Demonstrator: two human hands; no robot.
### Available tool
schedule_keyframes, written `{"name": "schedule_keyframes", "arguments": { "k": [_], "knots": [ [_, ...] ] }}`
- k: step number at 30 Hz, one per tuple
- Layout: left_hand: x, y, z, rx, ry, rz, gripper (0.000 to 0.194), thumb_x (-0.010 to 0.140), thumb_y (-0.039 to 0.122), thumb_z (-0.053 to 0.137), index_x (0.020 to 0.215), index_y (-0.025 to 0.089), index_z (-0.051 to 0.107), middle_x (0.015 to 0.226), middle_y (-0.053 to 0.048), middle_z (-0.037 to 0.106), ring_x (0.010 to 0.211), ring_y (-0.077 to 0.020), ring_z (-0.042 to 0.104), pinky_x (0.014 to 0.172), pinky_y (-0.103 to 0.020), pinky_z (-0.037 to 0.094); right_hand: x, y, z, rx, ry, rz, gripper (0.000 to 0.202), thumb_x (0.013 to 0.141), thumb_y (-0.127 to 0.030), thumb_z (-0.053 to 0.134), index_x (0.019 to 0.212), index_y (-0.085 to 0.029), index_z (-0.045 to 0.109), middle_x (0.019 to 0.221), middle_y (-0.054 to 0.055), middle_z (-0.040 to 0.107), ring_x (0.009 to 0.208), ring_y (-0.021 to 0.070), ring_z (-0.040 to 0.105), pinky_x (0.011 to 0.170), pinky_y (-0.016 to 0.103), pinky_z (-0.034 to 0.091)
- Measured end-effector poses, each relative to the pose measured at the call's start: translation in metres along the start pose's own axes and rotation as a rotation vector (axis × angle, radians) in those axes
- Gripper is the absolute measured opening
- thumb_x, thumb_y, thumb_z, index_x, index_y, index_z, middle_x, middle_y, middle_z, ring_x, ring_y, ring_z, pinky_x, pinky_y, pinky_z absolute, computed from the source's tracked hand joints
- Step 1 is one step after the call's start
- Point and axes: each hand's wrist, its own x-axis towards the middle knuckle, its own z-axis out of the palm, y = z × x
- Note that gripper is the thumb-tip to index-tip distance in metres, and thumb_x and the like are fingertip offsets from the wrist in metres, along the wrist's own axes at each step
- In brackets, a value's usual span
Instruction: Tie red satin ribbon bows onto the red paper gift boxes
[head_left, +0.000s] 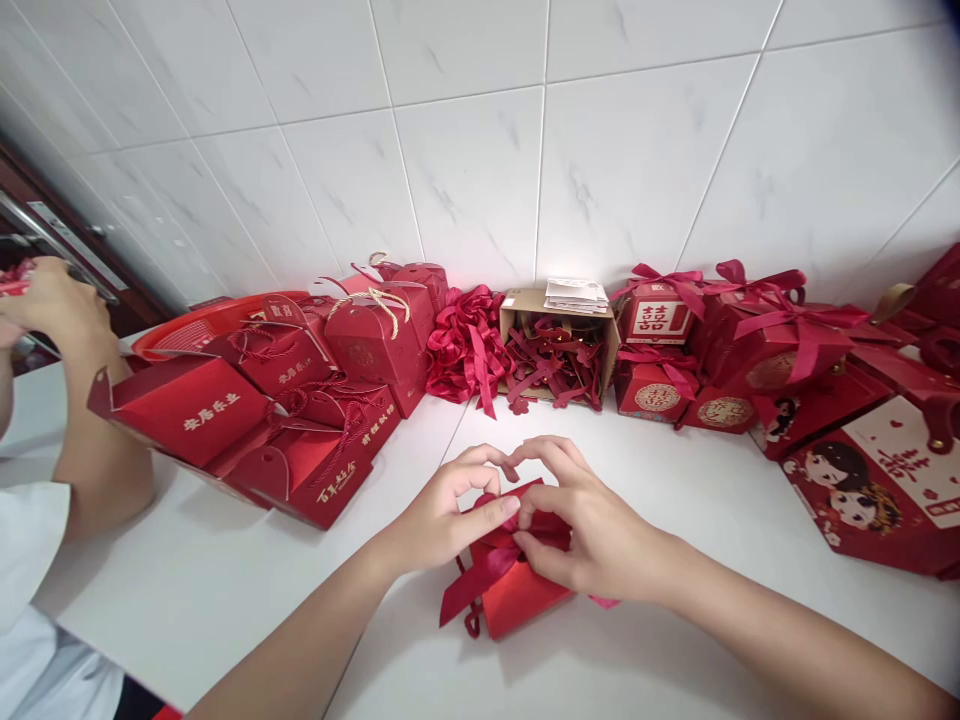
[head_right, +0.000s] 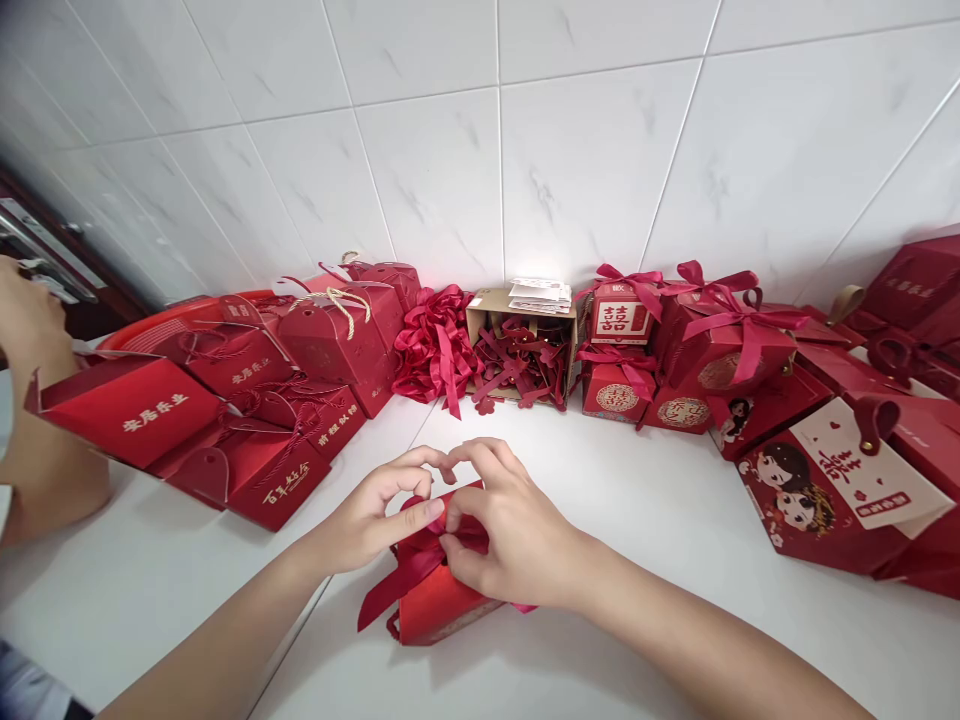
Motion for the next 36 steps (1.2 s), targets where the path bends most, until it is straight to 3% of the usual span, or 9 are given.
{"name": "schedule_keyframes", "arguments": {
  "k": [7,15,19,21,23,25,28,30,36],
  "knots": [
    [-0.001,-0.008,-0.001,0.053,0.057,0.054,0.027,0.086,0.026,0.056,0.064,0.019,0.042,0.104,-0.005,0.057,0.108,-0.0195,0.052,0.094,-0.031,0.038,-0.001,0.0,-0.002,-0.027,-0.017,0.039,0.008,0.082,-0.018,0.062,0.073,-0.018,0.061,0.122,0.008,0.047,0.118,0.0235,0.041,0.094,0.036,0.043],
    [-0.011,-0.01,0.003,-0.073,0.034,-0.015,0.019,0.078,0.025,0.066,0.074,0.019,0.048,0.102,-0.005,0.061,0.108,-0.0226,0.055,0.093,-0.034,0.042,-0.01,0.024,-0.049,-0.039,-0.15,0.107,0.024,0.094,-0.033,0.05,0.115,-0.023,0.055,0.095,0.005,0.061,0.084,0.0168,0.059,0.076,0.033,0.05],
    [-0.014,-0.01,0.004,-0.043,0.049,-0.059,0.012,0.078,0.024,0.067,0.08,0.02,0.056,0.101,-0.006,0.063,0.116,-0.0243,0.052,0.097,-0.035,0.04,-0.015,0.032,-0.083,-0.055,0.524,0.014,0.065,0.091,-0.022,0.055,0.145,-0.034,0.019,0.092,0.001,0.06,0.077,0.0158,0.06,0.072,0.033,0.052],
    [-0.013,-0.011,0.004,-0.028,0.07,-0.067,0.01,0.079,0.025,0.066,0.079,0.02,0.058,0.1,-0.006,0.065,0.117,-0.0247,0.052,0.098,-0.036,0.04,-0.02,0.029,-0.1,-0.138,1.055,-0.122,0.064,0.09,-0.017,0.057,0.142,-0.039,0.027,0.113,0.002,0.054,0.079,0.0137,0.059,0.072,0.031,0.051],
    [-0.011,-0.013,0.005,-0.015,0.1,-0.093,0.009,0.08,0.027,0.065,0.081,0.02,0.059,0.097,-0.006,0.066,0.116,-0.0249,0.053,0.097,-0.036,0.04,-0.023,0.024,-0.109,-0.245,1.344,-0.201,0.049,0.087,-0.013,0.059,0.13,-0.035,0.047,0.121,0.003,0.049,0.077,0.0122,0.058,0.07,0.029,0.05],
    [-0.01,-0.014,0.007,-0.017,0.121,-0.132,0.009,0.081,0.028,0.064,0.08,0.02,0.061,0.097,-0.006,0.067,0.116,-0.0251,0.054,0.095,-0.035,0.041,-0.025,0.018,-0.105,-0.285,1.16,-0.173,0.034,0.086,-0.013,0.061,0.116,-0.028,0.058,0.108,0.004,0.056,0.076,0.0134,0.058,0.07,0.03,0.05],
    [-0.009,-0.014,0.01,-0.035,0.137,-0.167,0.011,0.082,0.029,0.063,0.078,0.02,0.061,0.1,-0.007,0.067,0.115,-0.0253,0.054,0.094,-0.035,0.042,-0.021,0.013,-0.077,-0.208,0.374,-0.082,0.025,0.085,-0.021,0.063,0.11,-0.021,0.061,0.102,0.008,0.06,0.094,0.0196,0.06,0.083,0.034,0.052],
    [-0.01,-0.013,0.011,-0.04,0.153,-0.165,0.011,0.081,0.029,0.063,0.079,0.02,0.06,0.101,-0.007,0.067,0.114,-0.0248,0.055,0.094,-0.035,0.043,-0.017,0.013,-0.052,-0.11,0.08,-0.096,0.034,0.084,-0.029,0.066,0.116,-0.019,0.06,0.115,0.012,0.057,0.106,0.021,0.057,0.09,0.034,0.051],
    [-0.015,-0.006,0.015,-0.081,0.199,-0.114,0.009,0.081,0.026,0.063,0.078,0.019,0.058,0.091,-0.006,0.068,0.114,-0.0245,0.055,0.095,-0.036,0.043,-0.013,0.02,-0.008,0.044,0.009,-0.161,0.019,0.09,-0.016,0.056,0.106,-0.02,0.065,0.092,0.008,0.068,0.086,0.0171,0.06,0.074,0.029,0.052]
  ]
}}
